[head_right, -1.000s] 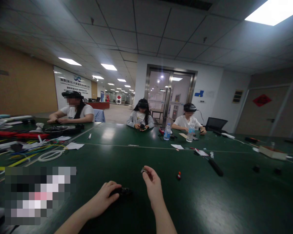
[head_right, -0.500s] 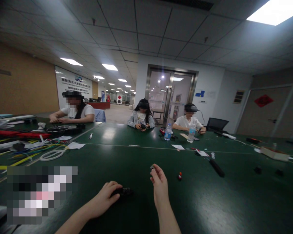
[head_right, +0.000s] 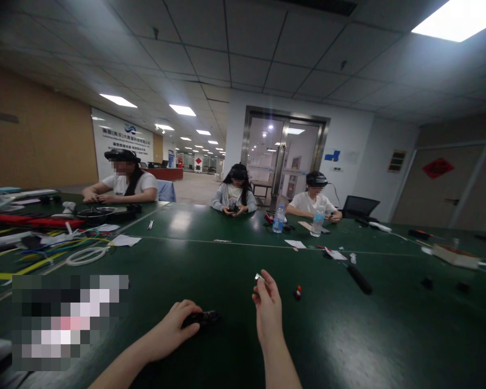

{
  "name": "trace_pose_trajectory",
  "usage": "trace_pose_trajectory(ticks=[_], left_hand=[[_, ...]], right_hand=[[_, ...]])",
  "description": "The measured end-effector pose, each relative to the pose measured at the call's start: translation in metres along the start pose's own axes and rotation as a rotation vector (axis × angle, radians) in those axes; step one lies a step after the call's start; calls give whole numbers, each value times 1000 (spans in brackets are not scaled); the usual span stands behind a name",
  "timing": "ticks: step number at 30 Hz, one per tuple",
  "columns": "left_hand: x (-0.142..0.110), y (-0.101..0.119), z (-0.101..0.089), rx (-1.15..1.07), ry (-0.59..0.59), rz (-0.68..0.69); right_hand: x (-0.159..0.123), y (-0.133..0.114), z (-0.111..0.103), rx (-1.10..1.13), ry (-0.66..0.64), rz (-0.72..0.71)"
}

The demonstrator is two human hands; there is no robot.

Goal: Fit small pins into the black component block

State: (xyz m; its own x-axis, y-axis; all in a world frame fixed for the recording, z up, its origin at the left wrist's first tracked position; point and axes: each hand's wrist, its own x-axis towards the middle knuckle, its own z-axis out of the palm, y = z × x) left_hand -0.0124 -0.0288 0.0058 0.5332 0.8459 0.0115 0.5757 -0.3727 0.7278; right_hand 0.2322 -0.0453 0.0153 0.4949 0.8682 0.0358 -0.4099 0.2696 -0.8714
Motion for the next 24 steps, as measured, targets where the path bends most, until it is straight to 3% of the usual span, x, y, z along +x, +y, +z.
trace_pose_trajectory(ticks=[9,24], left_hand=[[1,-8,3,-15,20,17],[-1,5,2,34,38,-27]], right_hand=[[-2,-2,1,32,-3,25],[1,-1,1,90,40,24]])
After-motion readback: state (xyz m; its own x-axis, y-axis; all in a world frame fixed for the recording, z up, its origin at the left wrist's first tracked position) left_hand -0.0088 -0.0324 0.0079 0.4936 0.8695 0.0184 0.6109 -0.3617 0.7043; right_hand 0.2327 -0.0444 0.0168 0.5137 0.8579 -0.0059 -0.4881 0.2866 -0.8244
